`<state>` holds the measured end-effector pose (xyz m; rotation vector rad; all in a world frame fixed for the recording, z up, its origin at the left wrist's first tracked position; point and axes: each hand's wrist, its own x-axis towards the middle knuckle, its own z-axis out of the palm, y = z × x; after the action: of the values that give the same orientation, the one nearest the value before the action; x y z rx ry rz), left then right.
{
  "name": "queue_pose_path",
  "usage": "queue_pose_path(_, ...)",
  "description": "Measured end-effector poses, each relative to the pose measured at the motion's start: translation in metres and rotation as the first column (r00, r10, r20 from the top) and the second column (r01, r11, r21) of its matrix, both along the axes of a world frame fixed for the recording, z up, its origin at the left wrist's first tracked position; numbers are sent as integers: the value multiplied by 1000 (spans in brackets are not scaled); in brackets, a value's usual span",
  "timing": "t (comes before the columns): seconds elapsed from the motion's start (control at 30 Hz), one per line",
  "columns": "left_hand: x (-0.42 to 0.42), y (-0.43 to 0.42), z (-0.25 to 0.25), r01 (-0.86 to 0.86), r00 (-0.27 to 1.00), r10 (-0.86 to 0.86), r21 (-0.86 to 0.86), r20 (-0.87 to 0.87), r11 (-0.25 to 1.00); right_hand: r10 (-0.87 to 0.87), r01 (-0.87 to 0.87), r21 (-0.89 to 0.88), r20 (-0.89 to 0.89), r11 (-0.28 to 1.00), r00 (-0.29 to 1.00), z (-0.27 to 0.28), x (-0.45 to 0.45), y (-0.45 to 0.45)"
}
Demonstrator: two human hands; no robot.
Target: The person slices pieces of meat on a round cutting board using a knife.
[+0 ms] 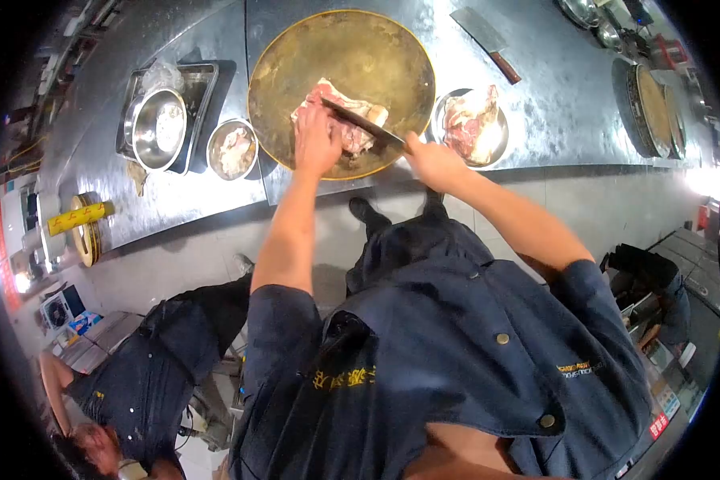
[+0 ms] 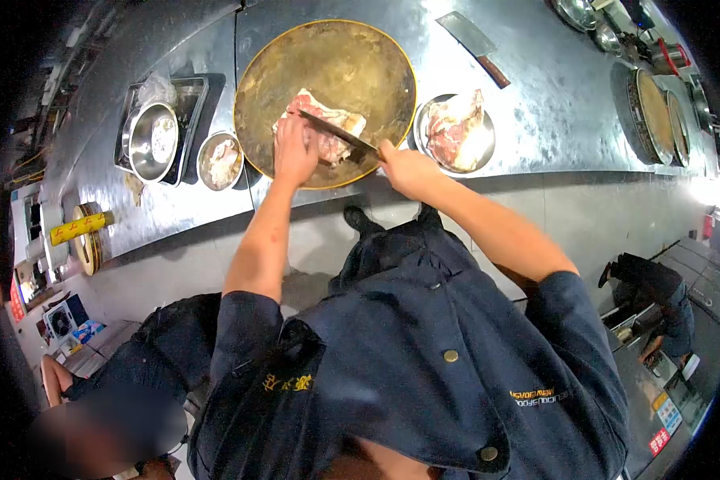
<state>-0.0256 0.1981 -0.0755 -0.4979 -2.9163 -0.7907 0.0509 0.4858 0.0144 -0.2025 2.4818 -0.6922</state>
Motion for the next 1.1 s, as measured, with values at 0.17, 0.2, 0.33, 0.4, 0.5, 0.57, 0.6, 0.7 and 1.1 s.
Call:
queue_pose_path(0.17,-9,-24,41,384,923,-381,-63,54,921,-106,124,71,-219,990,970,-18,7,25)
queue_pose_path(0.2,-11,-24,51,410,912,-403,-136,76,902,-134,159,56,-315,986,939,-18,6,20)
queue_pose_path(0.33,-16,-10,52,331,943,-312,-261,113,907,-151,209,115,-380,971,913,2,-8,11)
queue_pose_path(0.4,-11,-9,50,257,959,-205,-299,194,919,-125,183,135,-354,974,927,11,-9,8)
queue_pose_path(0.5,8,-20,20,-55,974,95,-191,207,980,-99,137,113,-291,984,951,-5,-4,7)
queue_pose_path(0.57,6,-27,18,-105,976,125,-115,179,988,-113,136,66,-276,988,954,-18,3,6)
queue_pose_path(0.6,-5,-32,18,-101,978,120,-112,173,988,-112,138,78,-265,987,958,-20,3,6)
queue_pose_path(0.7,-44,-60,8,-423,709,237,132,665,896,-122,150,97,-248,984,961,-22,4,2)
queue_pose_path(1.1,-59,-67,6,-123,990,126,-49,60,991,-255,226,-156,-203,962,946,-11,3,-12)
